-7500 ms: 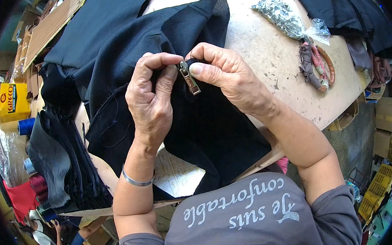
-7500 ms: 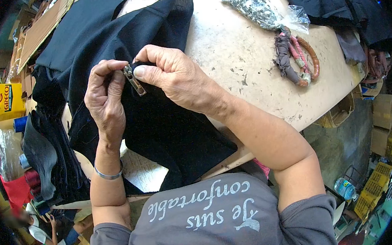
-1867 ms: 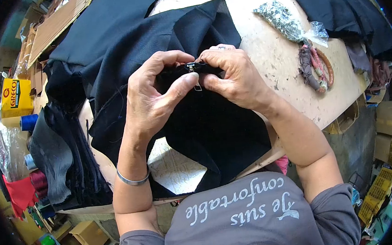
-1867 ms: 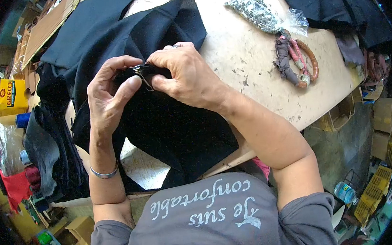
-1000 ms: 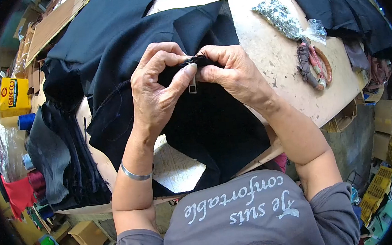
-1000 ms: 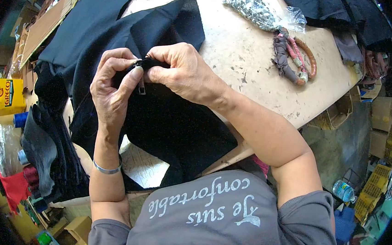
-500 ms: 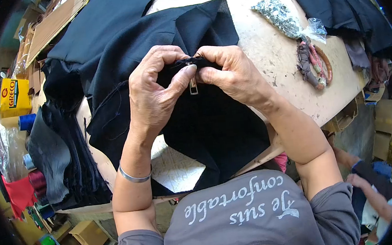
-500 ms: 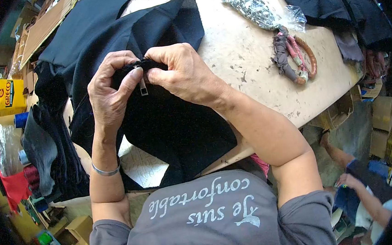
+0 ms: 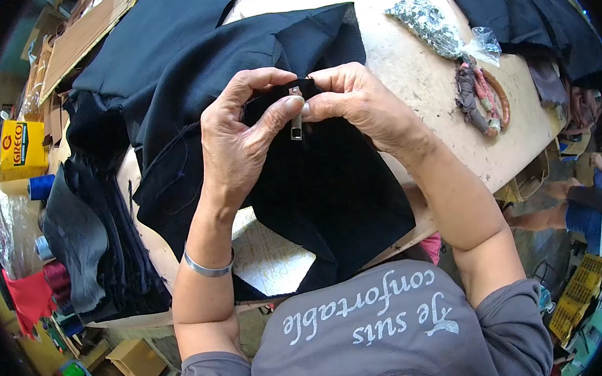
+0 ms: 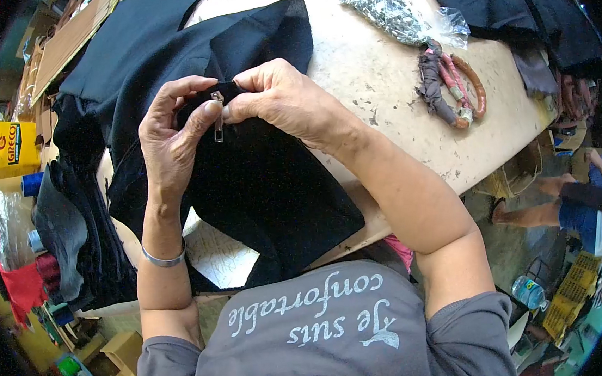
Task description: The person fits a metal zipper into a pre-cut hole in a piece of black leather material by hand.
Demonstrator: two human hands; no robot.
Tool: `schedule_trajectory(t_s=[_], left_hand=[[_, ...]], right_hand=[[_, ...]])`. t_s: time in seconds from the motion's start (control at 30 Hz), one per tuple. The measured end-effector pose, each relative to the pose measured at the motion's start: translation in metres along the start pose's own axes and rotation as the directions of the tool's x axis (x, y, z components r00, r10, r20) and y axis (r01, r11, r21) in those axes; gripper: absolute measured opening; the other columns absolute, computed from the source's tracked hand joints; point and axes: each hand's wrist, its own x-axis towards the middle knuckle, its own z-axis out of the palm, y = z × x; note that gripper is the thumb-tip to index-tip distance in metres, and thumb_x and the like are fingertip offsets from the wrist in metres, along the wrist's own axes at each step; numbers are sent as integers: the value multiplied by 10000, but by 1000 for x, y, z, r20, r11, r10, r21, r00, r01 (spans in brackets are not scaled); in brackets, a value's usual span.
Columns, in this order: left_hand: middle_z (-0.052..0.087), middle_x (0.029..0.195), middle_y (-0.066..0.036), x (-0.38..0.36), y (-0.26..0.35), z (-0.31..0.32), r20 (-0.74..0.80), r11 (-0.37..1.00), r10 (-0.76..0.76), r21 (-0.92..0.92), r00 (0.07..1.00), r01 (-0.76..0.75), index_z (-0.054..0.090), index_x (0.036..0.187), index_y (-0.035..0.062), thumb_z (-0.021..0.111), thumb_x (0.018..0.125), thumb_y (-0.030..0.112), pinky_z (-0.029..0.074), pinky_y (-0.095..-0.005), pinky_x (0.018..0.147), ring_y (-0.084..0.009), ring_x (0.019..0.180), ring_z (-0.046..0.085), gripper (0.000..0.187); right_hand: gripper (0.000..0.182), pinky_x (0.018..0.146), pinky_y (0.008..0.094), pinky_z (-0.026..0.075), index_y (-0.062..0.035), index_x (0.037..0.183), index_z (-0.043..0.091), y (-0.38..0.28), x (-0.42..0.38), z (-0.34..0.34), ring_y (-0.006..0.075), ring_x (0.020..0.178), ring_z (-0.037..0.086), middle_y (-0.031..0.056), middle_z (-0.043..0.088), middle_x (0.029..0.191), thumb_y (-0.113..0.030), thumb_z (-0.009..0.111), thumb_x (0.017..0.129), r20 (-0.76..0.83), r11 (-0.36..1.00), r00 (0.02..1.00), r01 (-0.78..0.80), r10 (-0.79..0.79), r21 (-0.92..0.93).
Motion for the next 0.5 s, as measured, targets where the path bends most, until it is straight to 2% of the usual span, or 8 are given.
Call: schedule_trajectory(t_s=[0.1,0.2,0.33,0.5], left_hand=[[578,783,-24,-2,8,0,7,985,-159,-61,987,159,588,898,35,666,721,135,444,-197,697,-84,739,535,217],[569,774,-20,-1,6,-2,31,973,-213,-80,977,214,585,881,21,633,754,118,431,-192,697,-72,731,523,167],[557,766,-11,0,0,-4,36,951,-218,-218,975,221,580,871,0,570,805,102,413,-173,672,-57,719,505,122],[559,771,-14,2,-1,-7,63,933,-253,-247,966,260,585,873,-9,544,823,108,408,-172,676,-54,712,502,134]], right_hand=[[61,605,182,377,-27,744,628,1,0,-1,49,625,497,13,591,682,-63,591,711,7,1000,1000,-12,12,-21],[58,616,184,379,-31,739,627,0,1,-2,53,624,500,12,588,669,-65,588,714,15,1000,1000,-5,5,-15],[56,626,185,380,-30,733,625,3,2,-2,54,628,502,14,587,661,-70,590,714,19,1000,1000,-9,9,7],[72,639,180,383,-28,764,619,3,1,-2,60,642,511,18,585,681,-71,596,710,18,999,1000,-1,0,37]])
